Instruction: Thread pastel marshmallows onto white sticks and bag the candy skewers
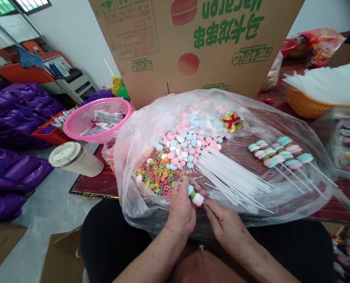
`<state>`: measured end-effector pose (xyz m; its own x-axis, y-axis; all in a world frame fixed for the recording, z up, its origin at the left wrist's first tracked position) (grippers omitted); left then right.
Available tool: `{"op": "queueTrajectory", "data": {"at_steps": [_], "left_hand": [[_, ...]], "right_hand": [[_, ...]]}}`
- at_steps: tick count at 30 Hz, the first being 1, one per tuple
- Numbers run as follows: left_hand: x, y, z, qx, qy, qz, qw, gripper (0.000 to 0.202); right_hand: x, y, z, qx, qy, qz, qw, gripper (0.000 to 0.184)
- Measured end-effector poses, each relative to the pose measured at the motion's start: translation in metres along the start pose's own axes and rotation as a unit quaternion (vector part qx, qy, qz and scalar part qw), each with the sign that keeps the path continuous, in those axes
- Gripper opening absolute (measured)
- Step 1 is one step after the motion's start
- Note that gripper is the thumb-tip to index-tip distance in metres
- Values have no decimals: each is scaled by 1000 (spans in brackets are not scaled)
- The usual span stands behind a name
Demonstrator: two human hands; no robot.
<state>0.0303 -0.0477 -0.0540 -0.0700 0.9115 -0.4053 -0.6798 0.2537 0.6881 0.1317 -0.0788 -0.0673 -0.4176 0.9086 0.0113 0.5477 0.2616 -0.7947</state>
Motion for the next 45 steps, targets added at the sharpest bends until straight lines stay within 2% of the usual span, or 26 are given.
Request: {"op": "queueTrajectory", "data": {"at_steps": [3, 5, 7, 9, 10, 11, 12, 14, 15, 16, 17, 18, 19, 21, 22, 23, 24, 26, 31, 33, 35, 40, 43, 45], "left_hand": [[-3, -18, 1, -8, -18, 8, 1000, 30], [-4, -18, 0, 27, -26, 5, 999, 28], [-1, -4, -5, 109, -32, 25, 993, 26], [6, 19, -15, 262, -23, 101, 960, 30], [10, 32, -21, 371, -4, 156, 915, 32], [16, 43, -26, 498, 12, 200, 843, 26], [21, 50, -31, 611, 6, 213, 763, 18], [32, 58, -39, 765, -10, 205, 611, 14], [36, 58, -41, 806, -19, 196, 558, 16], [39, 57, -43, 827, -23, 194, 527, 18], [40, 56, -43, 829, -21, 201, 522, 19], [40, 55, -44, 812, -15, 211, 543, 20], [38, 55, -43, 779, -6, 217, 589, 19], [33, 56, -43, 663, 0, 191, 723, 17], [29, 56, -42, 591, -5, 159, 791, 16], [25, 55, -40, 518, -15, 121, 847, 16], [22, 55, -38, 453, -26, 85, 887, 17], [17, 53, -34, 361, -34, 44, 931, 17], [20, 46, -30, 194, -21, -21, 981, 22], [23, 44, -30, 144, -19, -39, 989, 24], [24, 44, -30, 143, -20, -40, 989, 26], [15, 51, -31, 258, -35, -14, 965, 28], [14, 54, -31, 332, -77, -41, 939, 38], [20, 57, -30, 411, -75, -10, 909, 42]], "right_hand": [[1, 9, 7, -33, 24, 22, 999, 28], [7, 9, 7, -43, 29, 23, 998, 28], [13, 7, 0, -21, 30, 15, 999, 28], [16, 6, -13, 7, 43, 18, 999, 28], [17, 7, -20, 12, 52, 25, 998, 29], [16, 9, -25, 6, 58, 35, 998, 29], [15, 10, -29, -6, 61, 43, 997, 30], [11, 14, -31, -38, 54, 51, 996, 31], [9, 16, -29, -60, 49, 52, 996, 32], [7, 16, -26, -85, 45, 54, 994, 31], [5, 17, -23, -110, 42, 55, 992, 31], [4, 16, -19, -133, 40, 55, 989, 30], [4, 15, -16, -154, 36, 54, 986, 29], [4, 12, -12, -183, 26, 45, 982, 29], [5, 9, -11, -194, 22, 41, 980, 28], [6, 7, -11, -205, 22, 39, 978, 28], [7, 4, -11, -215, 21, 37, 976, 27], [8, 1, -11, -225, 23, 34, 973, 25], [5, 2, -15, -201, 51, 10, 978, 24], [3, 3, -16, -209, 52, 12, 976, 23], [2, 2, -17, -234, 40, 23, 971, 22], [2, -2, -17, -266, 2, 43, 963, 22], [4, 0, -16, -212, 15, 15, 977, 25], [5, 4, -15, -149, 42, -4, 988, 27]]}}
Point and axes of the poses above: each hand's wrist, its own x-axis towards the middle knuckle, its own z-axis out of the palm, y = z × x, the point moved 1 cm from there along x, towards the middle knuckle, and after that the axes turned 5 degrees about -y, right-handed, at the moved point
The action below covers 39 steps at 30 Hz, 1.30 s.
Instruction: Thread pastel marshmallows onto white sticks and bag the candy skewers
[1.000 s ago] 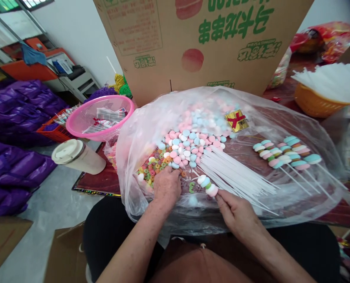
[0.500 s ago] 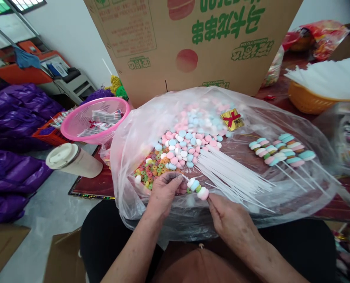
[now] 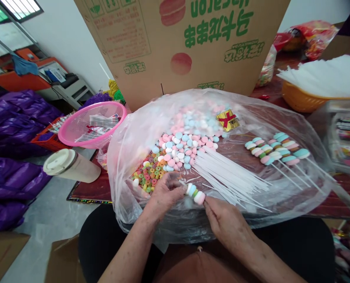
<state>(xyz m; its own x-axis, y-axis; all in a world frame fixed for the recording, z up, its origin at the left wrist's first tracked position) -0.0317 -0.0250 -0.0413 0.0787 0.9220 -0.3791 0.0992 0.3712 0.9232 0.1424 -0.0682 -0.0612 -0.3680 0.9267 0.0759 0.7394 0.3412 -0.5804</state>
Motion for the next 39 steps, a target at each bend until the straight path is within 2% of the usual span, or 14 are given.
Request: {"op": "queueTrajectory", "data": {"at_steps": [2, 4, 6, 8, 9, 11, 14, 16, 19, 23, 28, 33, 35, 39], "left_hand": [[10, 4, -2, 161, 74, 63, 982, 36], [20, 7, -2, 372, 112, 105, 915, 23], [26, 7, 2, 539, 77, 102, 833, 15], [28, 5, 4, 600, 46, 87, 794, 14], [27, 4, 4, 592, 48, 84, 800, 12], [22, 1, 3, 504, 73, 66, 858, 9], [13, -3, 1, 235, 98, 5, 967, 5], [7, -3, 3, 58, 87, -16, 994, 7], [3, -2, 8, -93, 92, -6, 991, 15], [5, -7, 13, -142, 124, 2, 982, 18], [-3, -15, 17, 5, 155, 91, 984, 13], [-16, -9, 15, 211, 187, 222, 933, 11], [-16, -8, 15, 168, 178, 194, 950, 13], [-8, -4, 14, -87, 121, 94, 984, 10]], "right_hand": [[1, 5, 1, 38, 20, 4, 999, 28], [1, 10, 0, 39, 18, 17, 999, 29], [0, 14, -3, 26, 0, 34, 999, 30], [-2, 16, -6, 13, -16, 53, 998, 30], [-3, 16, -7, 7, -23, 61, 998, 29], [-3, 14, -6, -5, -43, 67, 997, 29], [1, 6, -3, -33, -73, 65, 995, 28], [4, 1, -1, -53, -80, 70, 993, 26], [5, -4, -1, -65, -79, 67, 992, 25], [2, -5, -4, -81, -78, 62, 992, 24], [0, -8, -3, -85, -61, 65, 992, 22], [1, -17, 3, -125, -38, 34, 991, 23], [2, -17, 4, -124, 1, 18, 992, 24], [6, -11, 3, -51, 72, -28, 996, 25]]}}
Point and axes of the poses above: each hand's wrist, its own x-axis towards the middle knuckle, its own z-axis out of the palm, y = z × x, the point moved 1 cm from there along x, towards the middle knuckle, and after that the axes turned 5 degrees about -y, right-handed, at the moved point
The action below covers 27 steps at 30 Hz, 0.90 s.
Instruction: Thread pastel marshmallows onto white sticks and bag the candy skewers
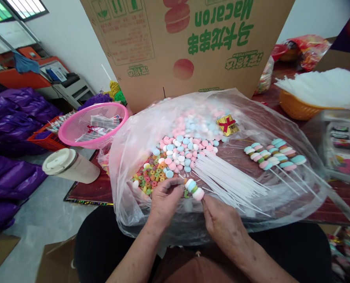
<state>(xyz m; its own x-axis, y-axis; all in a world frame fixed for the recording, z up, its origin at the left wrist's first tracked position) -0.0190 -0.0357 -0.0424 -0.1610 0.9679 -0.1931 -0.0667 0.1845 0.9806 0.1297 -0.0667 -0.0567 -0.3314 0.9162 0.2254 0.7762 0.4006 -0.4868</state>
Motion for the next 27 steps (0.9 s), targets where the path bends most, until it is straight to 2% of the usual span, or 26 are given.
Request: {"op": "queueTrajectory", "data": {"at_steps": [3, 7, 10, 13, 14, 16, 17, 18, 19, 21, 22, 23, 24, 25, 26, 27], "left_hand": [[5, 7, 0, -131, -12, -32, 991, 17], [6, 1, 8, -234, -32, -143, 961, 26], [3, -11, 19, -262, -27, -198, 944, 30], [3, -14, 24, -245, -33, -208, 946, 32], [4, -12, 22, -222, -39, -196, 954, 32], [10, -5, 14, -113, -26, -126, 985, 35], [15, -1, 9, -18, -5, -72, 997, 35], [20, 3, 3, 98, 19, -13, 995, 34], [25, 7, -1, 223, 41, 43, 973, 32], [37, 10, -6, 439, 54, 112, 890, 25], [43, 10, -6, 513, 45, 119, 849, 22], [48, 9, -6, 561, 34, 115, 819, 21], [53, 9, -5, 583, 26, 106, 805, 20], [56, 9, -5, 581, 23, 94, 808, 19], [57, 10, -5, 550, 26, 83, 830, 18], [56, 12, -6, 490, 33, 74, 868, 18]], "right_hand": [[2, 2, 0, 59, 6, -16, 998, 25], [2, -1, 3, 81, 6, -23, 996, 26], [1, -1, 7, 77, 4, -26, 997, 26], [5, 5, 7, 69, -2, -18, 997, 27], [8, 9, 5, 76, -8, -8, 997, 27], [16, 17, -1, 121, -22, 27, 992, 27], [22, 22, -5, 154, -23, 52, 986, 25], [28, 27, -8, 186, -17, 80, 979, 23], [35, 31, -11, 214, -6, 107, 971, 21], [52, 37, -14, 251, 15, 153, 956, 21], [61, 39, -13, 267, 19, 166, 949, 23], [69, 40, -12, 283, 18, 171, 944, 24], [76, 40, -10, 298, 16, 170, 939, 25], [82, 39, -8, 310, 14, 165, 936, 24], [87, 39, -6, 316, 15, 159, 935, 22], [91, 39, -3, 314, 14, 155, 936, 21]]}}
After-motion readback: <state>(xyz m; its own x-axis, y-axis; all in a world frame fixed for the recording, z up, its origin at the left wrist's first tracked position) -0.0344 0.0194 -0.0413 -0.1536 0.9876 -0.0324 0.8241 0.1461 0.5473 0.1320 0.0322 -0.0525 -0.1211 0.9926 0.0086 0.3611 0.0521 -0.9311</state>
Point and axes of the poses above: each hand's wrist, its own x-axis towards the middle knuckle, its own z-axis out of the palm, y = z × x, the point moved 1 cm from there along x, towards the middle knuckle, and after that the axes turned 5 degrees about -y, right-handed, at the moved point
